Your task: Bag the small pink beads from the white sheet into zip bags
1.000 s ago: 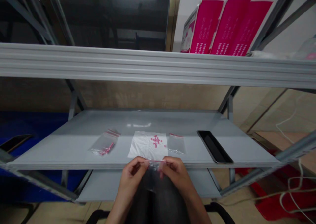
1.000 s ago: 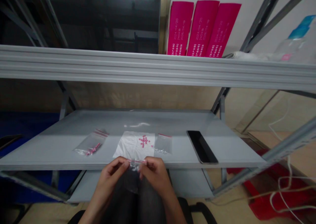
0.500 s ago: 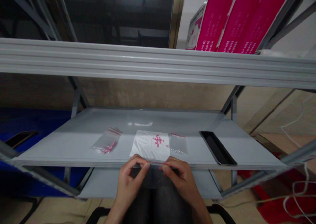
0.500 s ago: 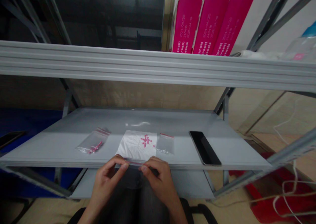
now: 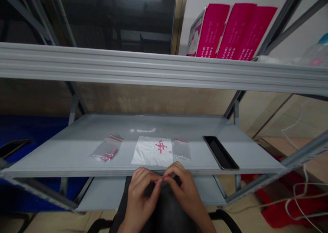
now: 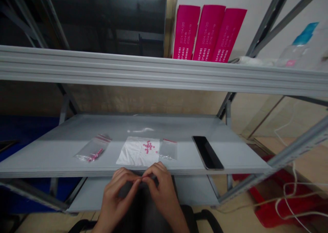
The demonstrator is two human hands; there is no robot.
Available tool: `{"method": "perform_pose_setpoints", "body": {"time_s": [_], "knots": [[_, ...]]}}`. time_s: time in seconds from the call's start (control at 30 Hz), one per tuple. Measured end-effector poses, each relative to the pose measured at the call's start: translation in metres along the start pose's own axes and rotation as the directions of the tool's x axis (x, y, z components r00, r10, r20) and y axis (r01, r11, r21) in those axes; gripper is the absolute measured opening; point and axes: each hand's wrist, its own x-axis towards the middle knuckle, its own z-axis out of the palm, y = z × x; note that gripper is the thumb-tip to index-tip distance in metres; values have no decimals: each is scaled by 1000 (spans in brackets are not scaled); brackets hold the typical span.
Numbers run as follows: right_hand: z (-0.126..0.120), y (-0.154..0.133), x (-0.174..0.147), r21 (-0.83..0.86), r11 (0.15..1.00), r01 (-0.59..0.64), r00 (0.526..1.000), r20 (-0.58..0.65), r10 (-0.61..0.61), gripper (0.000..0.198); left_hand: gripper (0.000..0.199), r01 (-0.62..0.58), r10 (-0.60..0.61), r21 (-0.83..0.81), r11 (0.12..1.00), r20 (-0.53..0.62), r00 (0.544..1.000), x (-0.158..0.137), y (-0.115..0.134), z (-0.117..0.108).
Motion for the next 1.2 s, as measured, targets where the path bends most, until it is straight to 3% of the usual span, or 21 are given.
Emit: {"method": "perform_pose_setpoints", "body": {"time_s": [0.2,0.3,0.43,0.63,0.73,0.8,0.93,1.07,1.2], "knots": [[2,3,-10,-38,998,41,982,-182,-48,16,13,-20,21,-13,1000,3,1000,2,4,-3],[-2,1,-9,18,1000,-12,987,-157,14,12,14,43,-44,-30,999,-38,998,3,5,-8],[-7,-3,-8,15,997,-73,980,-186,74,21,16,120,-123,-63,991,-51,991,2,7,-12],[-14,-7,-3,189,975,-116,991,-36,125,15,21,210,-214,-84,974,-49,975,5,-3,-10],[-29,2,10,169,976,-136,987,-65,149,18,14,123,-123,25,992,2,992,5,-23,-7],[-46,16,25,92,981,-171,973,-144,183,22,35,29,-37,201,979,36,999,2,-39,-5],[-77,56,61,-47,971,-236,936,-278,215,29,42,-117,37,489,865,169,985,-6,-63,-1],[-88,86,88,-147,954,-260,930,-305,207,21,41,-156,43,584,797,203,978,-13,-68,3],[-83,91,96,-237,939,-249,930,-330,163,18,43,-156,35,608,778,205,978,-18,-66,2]]}}
